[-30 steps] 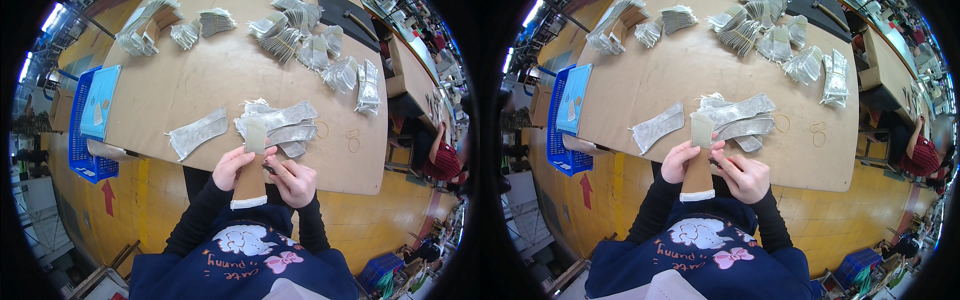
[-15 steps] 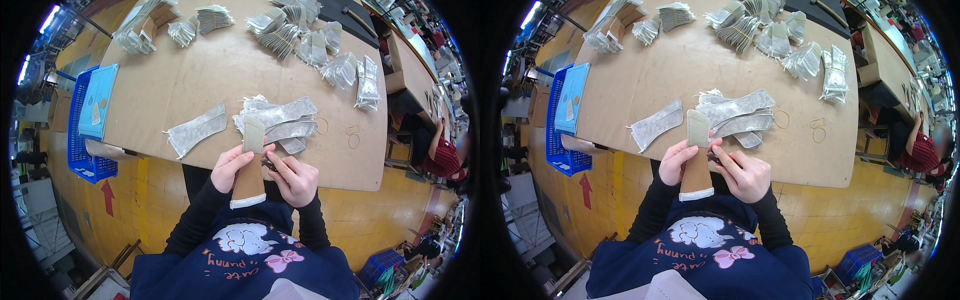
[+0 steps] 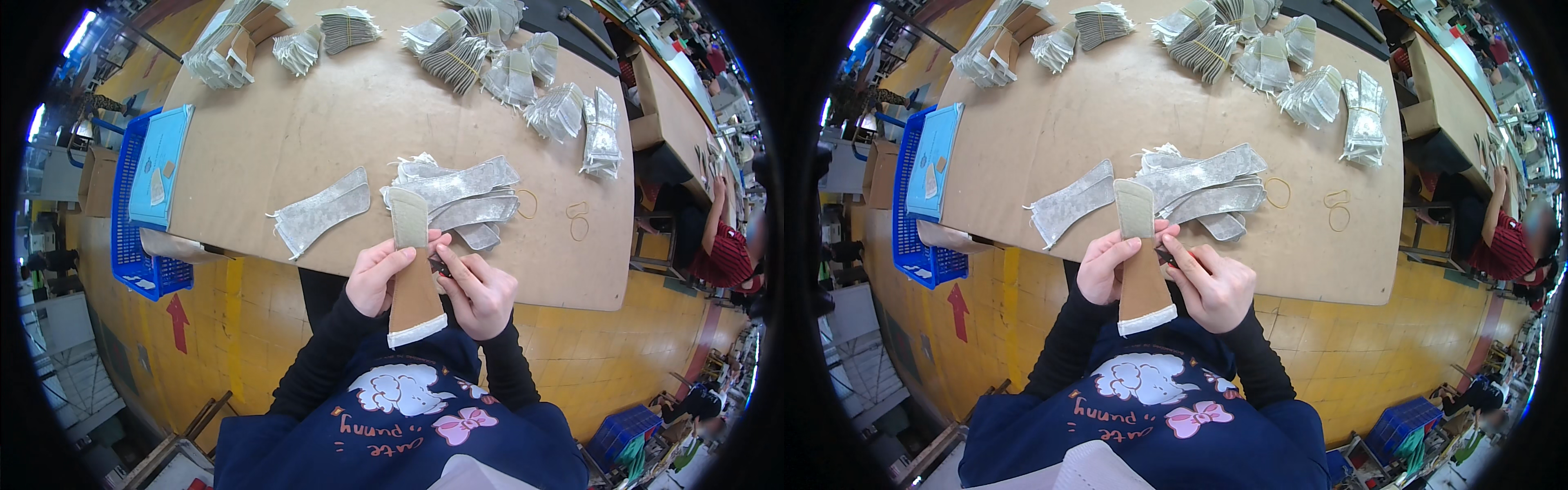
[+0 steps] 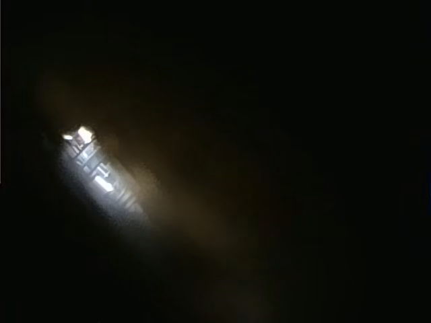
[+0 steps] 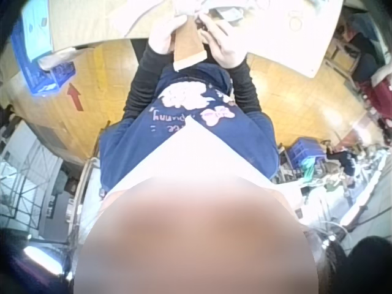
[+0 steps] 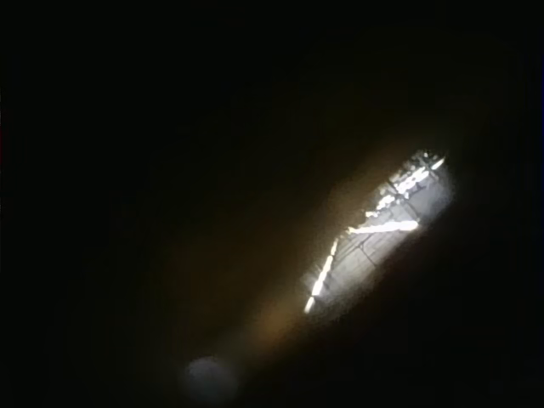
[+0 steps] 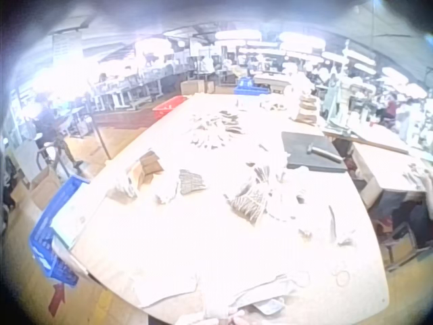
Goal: The person repeatedly picks up small white fabric pieces from a table and uses red-handled scissors to trim edges. Trimmed pieces are placed back on the table in a growing pile. The person handles the fabric one at a time and continues the trimming process throughout the clip.
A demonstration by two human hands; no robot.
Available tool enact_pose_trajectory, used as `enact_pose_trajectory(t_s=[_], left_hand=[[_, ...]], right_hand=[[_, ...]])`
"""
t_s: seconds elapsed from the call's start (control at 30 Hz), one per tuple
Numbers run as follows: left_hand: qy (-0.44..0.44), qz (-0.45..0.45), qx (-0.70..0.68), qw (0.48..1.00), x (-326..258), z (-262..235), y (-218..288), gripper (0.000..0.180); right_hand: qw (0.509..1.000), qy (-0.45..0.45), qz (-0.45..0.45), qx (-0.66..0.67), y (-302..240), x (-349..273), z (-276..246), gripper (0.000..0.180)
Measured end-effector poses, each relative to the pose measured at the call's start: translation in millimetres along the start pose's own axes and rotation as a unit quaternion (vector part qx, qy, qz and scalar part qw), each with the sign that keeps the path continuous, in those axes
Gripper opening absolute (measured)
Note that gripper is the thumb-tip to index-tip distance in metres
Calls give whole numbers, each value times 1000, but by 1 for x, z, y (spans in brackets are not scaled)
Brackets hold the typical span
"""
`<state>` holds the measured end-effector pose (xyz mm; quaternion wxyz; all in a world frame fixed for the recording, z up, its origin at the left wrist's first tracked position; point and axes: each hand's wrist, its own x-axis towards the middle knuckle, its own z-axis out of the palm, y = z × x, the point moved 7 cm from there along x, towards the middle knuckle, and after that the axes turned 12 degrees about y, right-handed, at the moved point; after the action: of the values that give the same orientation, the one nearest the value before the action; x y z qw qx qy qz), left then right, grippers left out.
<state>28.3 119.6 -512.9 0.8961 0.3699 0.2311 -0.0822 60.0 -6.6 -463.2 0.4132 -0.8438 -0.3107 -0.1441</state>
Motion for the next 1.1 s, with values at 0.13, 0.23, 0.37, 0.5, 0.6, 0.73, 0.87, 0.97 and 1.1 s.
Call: enact_pose_trajectory(t_s=[0.13,0.23,0.37,0.5,0.6,0.73,0.87,0.97,1.1], left_hand=[[16,-58,0,998,-3,1,-14,40],[-3,-46,-9,999,-4,3,-12,41],[-8,-39,10,999,-2,0,-8,42],[-14,-50,6,999,-2,-1,-6,44],[-9,-55,-15,998,-3,-1,-5,46],[9,-67,-11,998,-1,-5,-9,49],[1,-56,-20,998,0,-5,-11,49],[4,-41,-16,999,1,-6,-14,49],[4,-7,-23,1000,6,-8,-11,49]], right_hand=[[999,9,34,13,-1,-1,0,45],[1000,-7,11,12,-2,0,-1,45],[999,-41,2,26,0,0,0,44],[998,-45,-8,31,1,-1,0,42],[998,-27,-28,39,-1,-2,0,39],[998,-4,-39,57,-2,0,-2,36],[998,4,-43,49,0,0,-4,36],[996,11,-22,88,5,-5,-7,33],[978,88,47,183,22,-14,-29,27]])
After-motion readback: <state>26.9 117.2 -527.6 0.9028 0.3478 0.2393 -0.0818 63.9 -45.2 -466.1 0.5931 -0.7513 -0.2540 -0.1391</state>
